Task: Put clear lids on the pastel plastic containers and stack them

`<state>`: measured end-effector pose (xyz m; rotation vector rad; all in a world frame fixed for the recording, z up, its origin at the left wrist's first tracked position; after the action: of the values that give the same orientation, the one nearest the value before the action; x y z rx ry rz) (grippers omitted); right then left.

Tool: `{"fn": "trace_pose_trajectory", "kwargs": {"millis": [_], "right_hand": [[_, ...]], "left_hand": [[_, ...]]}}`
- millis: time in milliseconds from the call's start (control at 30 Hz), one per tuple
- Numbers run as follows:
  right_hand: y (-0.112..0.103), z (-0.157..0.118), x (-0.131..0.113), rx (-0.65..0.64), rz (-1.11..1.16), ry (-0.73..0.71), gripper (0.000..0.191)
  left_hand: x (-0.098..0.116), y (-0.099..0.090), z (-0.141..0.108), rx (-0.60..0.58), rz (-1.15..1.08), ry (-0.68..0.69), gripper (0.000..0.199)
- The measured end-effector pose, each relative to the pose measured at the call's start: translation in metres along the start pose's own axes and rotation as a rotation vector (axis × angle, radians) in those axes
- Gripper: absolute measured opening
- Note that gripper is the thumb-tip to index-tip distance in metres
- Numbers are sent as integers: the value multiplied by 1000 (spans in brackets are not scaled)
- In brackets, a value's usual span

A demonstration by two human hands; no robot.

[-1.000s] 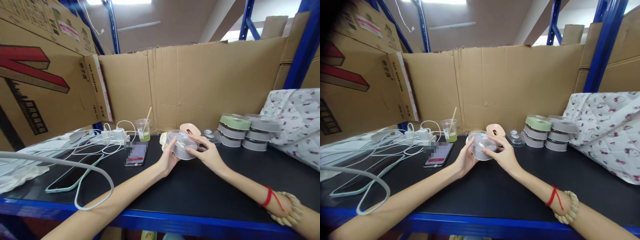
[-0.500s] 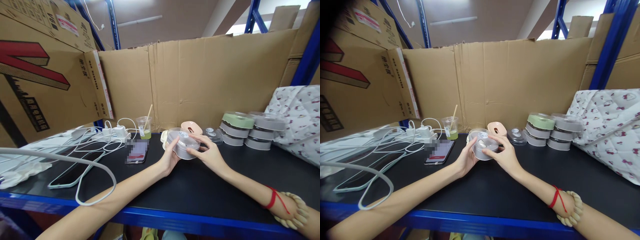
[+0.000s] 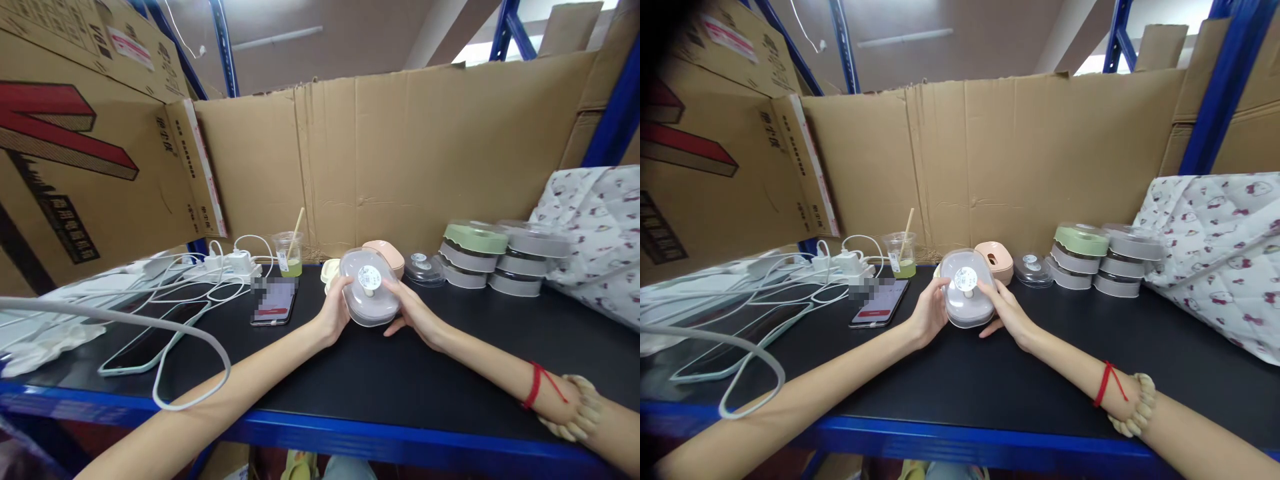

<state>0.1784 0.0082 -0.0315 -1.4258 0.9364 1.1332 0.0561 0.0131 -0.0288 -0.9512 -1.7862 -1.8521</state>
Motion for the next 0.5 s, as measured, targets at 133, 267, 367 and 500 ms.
{"fn": "trace_pose_trajectory", "kwargs": {"millis": [133, 267, 367, 500], "right_hand": [[3, -3, 1, -53, 61, 51, 49], [0, -1, 1, -26, 47, 20, 47], [1, 1, 1, -39, 31, -23, 44], [1, 2, 5, -16, 68, 3, 38]], "left_hand": [[-2, -1, 1, -23, 24, -22, 42], [-1, -6, 6, -21, 63, -4, 39], [0, -14, 10, 53, 102, 8, 41], [2, -16, 12, 93, 127, 2, 38]]}}
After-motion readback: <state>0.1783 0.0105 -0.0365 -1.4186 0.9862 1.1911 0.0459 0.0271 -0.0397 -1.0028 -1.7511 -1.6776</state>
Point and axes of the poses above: each hand's wrist, its own z-axis towards the middle knuckle, its own y-axis out of the palm, x = y × z, the point moved 4 cm from there along z, towards the middle knuckle, and after that the axes turned 11 degrees about -z, right-handed, at the moved point
